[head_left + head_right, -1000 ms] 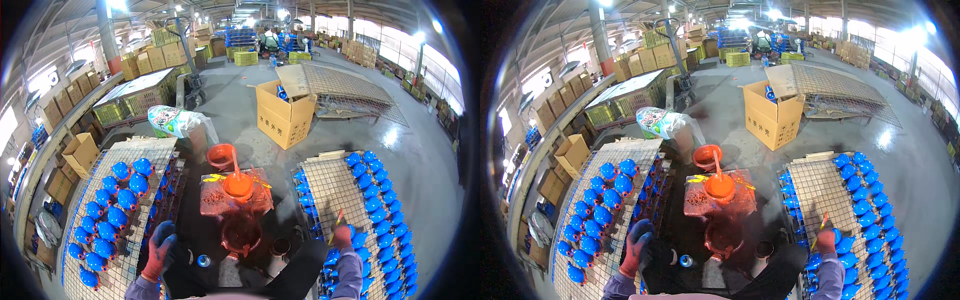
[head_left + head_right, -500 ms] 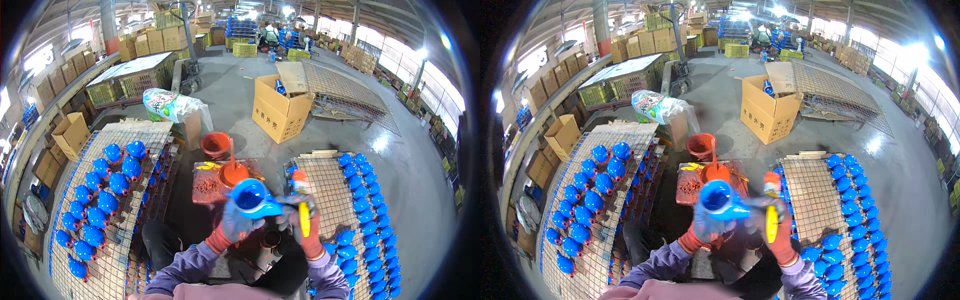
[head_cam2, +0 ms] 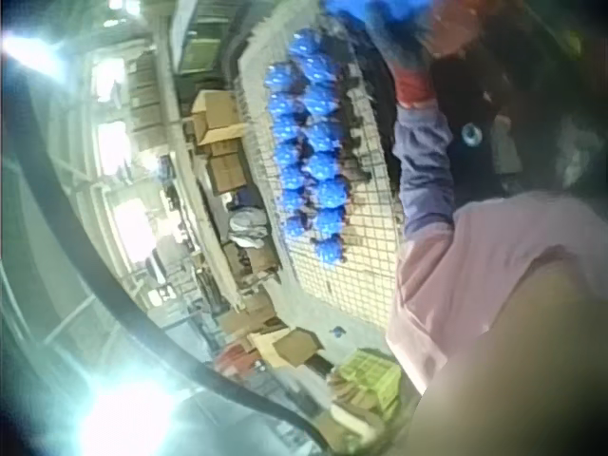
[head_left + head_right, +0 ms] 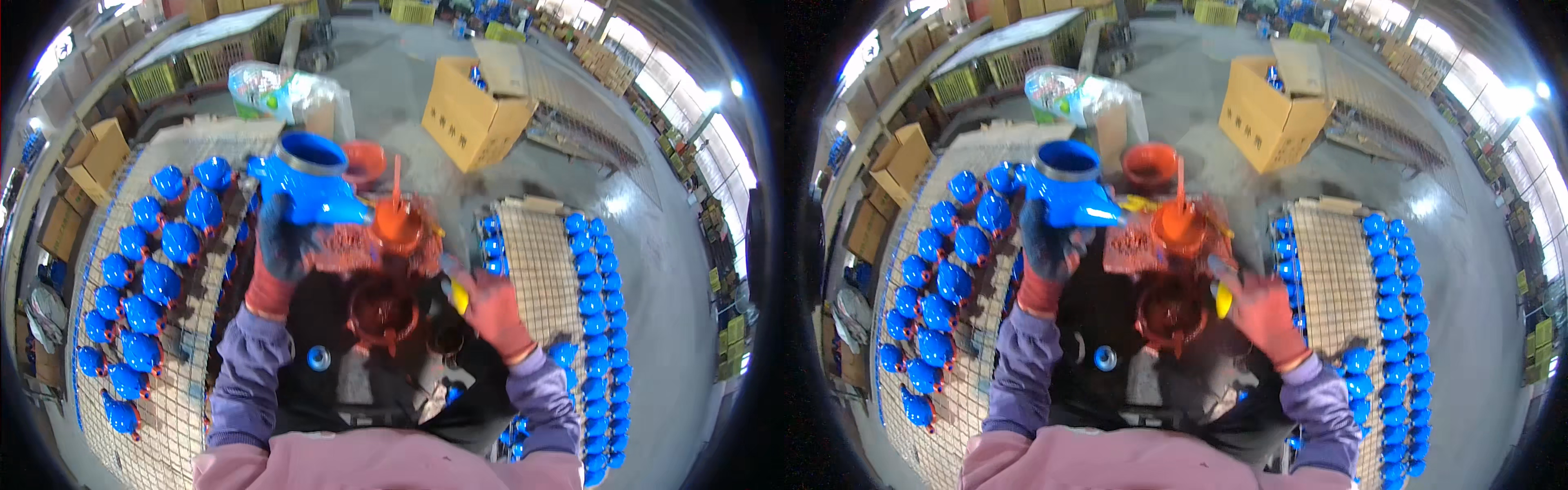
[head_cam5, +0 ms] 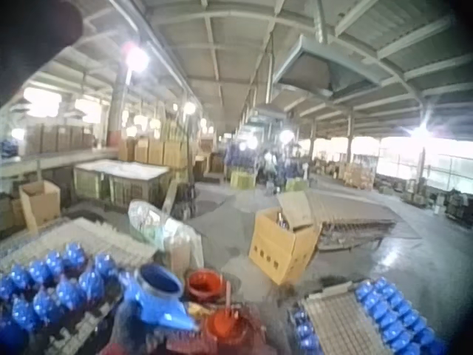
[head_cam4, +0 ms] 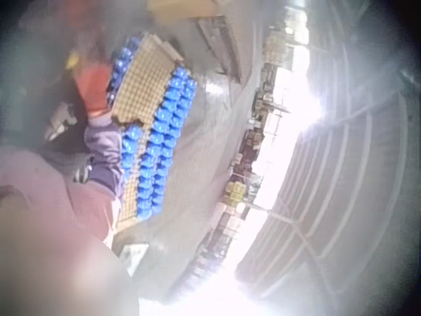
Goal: The person paints the rim of blue metal components with orange paint using a paintbrush.
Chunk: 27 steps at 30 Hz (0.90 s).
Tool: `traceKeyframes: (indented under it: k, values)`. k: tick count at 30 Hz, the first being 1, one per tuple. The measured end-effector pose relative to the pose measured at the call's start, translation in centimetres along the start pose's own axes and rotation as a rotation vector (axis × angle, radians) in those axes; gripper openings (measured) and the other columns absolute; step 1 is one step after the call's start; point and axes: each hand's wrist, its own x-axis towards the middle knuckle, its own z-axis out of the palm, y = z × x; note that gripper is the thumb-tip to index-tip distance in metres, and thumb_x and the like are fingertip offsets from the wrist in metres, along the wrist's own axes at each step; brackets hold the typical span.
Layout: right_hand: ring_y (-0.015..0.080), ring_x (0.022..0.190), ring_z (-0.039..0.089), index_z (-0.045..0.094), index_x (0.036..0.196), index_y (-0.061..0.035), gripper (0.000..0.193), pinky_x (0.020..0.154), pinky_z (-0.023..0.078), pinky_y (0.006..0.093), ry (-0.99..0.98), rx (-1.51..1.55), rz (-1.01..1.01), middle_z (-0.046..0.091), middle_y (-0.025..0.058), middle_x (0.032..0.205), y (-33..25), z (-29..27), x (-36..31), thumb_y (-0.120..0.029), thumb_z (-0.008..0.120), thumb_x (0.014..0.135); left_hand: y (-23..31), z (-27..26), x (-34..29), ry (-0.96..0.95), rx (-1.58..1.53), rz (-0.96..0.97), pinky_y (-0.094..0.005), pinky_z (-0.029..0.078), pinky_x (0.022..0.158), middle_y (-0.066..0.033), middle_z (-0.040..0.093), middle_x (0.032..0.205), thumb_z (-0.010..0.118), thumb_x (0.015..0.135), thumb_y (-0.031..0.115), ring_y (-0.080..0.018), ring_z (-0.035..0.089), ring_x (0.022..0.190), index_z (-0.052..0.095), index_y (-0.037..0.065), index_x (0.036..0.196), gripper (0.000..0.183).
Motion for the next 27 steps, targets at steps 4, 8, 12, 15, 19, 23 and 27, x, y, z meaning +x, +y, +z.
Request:
traceKeyframes:
  k: [4, 8, 12, 15, 19, 23, 27]
  values:
    - [0.0233, 0.064, 0.062, 0.066, 0.115, -0.0125, 0.031, 0.061, 0.050, 0.0339, 0.084, 0.390, 0.056, 0.065, 0.0102, 0.080, 1.5, 3.6, 2.8, -0.016, 0.066, 0.084, 0.4, -3.7, 0.5, 0.063, 0.003, 0.065, -0.0359, 0.061, 0.056, -0.0298, 0.050, 0.130, 0.052, 0.092, 0.056, -0.0350, 0.065, 0.095, 0.031, -0.001, 0.143, 0.079]
    - [0.0113, 0.069, 0.062, 0.070, 0.105, -0.0076, 0.019, 0.060, 0.048, 0.0258, 0.086, 0.918, 0.563, 0.070, 0.0046, 0.088, 2.0, 7.5, 5.4, -0.009, 0.068, 0.086, 1.2, -4.0, -0.7, 0.062, 0.078, 0.124, -0.0322, 0.060, 0.052, -0.0301, 0.049, 0.132, 0.051, 0.090, 0.059, -0.0397, 0.062, 0.105, 0.031, -0.001, 0.143, 0.083]
    - [0.0045, 0.067, 0.057, 0.069, 0.105, -0.0060, 0.021, 0.055, 0.045, 0.0223, 0.101, 1.114, 0.710, 0.069, 0.0002, 0.085, 2.2, 11.6, 7.4, -0.008, 0.070, 0.085, 2.9, -3.0, -1.0, -0.047, -0.010, 0.122, -0.0387, 0.060, 0.068, -0.0306, 0.042, 0.137, 0.057, 0.087, 0.059, -0.0418, 0.055, 0.116, 0.026, 0.000, 0.146, 0.088]
    - [0.0040, 0.064, 0.058, 0.071, 0.104, -0.0065, 0.021, 0.054, 0.045, 0.0227, 0.047, 1.033, 0.770, 0.069, 0.0001, 0.081, 2.8, 14.5, 8.2, -0.011, 0.074, 0.083, 3.3, -2.7, -1.2, -0.100, -0.168, 0.103, -0.0473, 0.059, 0.083, -0.0337, 0.039, 0.138, 0.064, 0.084, 0.057, -0.0429, 0.049, 0.123, 0.025, 0.003, 0.147, 0.091]
    - [0.0047, 0.062, 0.057, 0.072, 0.100, -0.0061, 0.020, 0.055, 0.046, 0.0238, 0.039, 0.894, 0.727, 0.069, 0.0002, 0.077, 3.0, 17.8, 8.9, -0.015, 0.076, 0.082, 2.9, -2.2, -1.8, 0.051, -0.106, 0.179, -0.0428, 0.060, 0.077, -0.0279, 0.043, 0.137, 0.061, 0.087, 0.055, -0.0378, 0.055, 0.114, 0.027, 0.006, 0.146, 0.083]
    - [0.0082, 0.064, 0.060, 0.072, 0.100, -0.0046, 0.022, 0.058, 0.048, 0.0255, 0.001, 0.636, 0.644, 0.070, 0.0026, 0.076, 2.8, 19.4, 9.2, -0.015, 0.077, 0.081, 2.1, -2.2, -2.3, 0.322, 0.228, 0.433, -0.0372, 0.060, 0.074, -0.0237, 0.047, 0.134, 0.060, 0.090, 0.052, -0.0328, 0.059, 0.107, 0.029, 0.006, 0.145, 0.078]
    - [0.0141, 0.068, 0.065, 0.071, 0.100, -0.0048, 0.023, 0.062, 0.050, 0.0286, -0.004, 0.872, 0.734, 0.071, 0.0063, 0.083, 2.7, 18.7, 8.5, -0.017, 0.077, 0.081, 3.1, -3.7, -2.5, 0.141, -0.162, 0.165, -0.0366, 0.059, 0.077, -0.0196, 0.049, 0.132, 0.061, 0.091, 0.045, -0.0300, 0.060, 0.102, 0.032, 0.005, 0.143, 0.071]
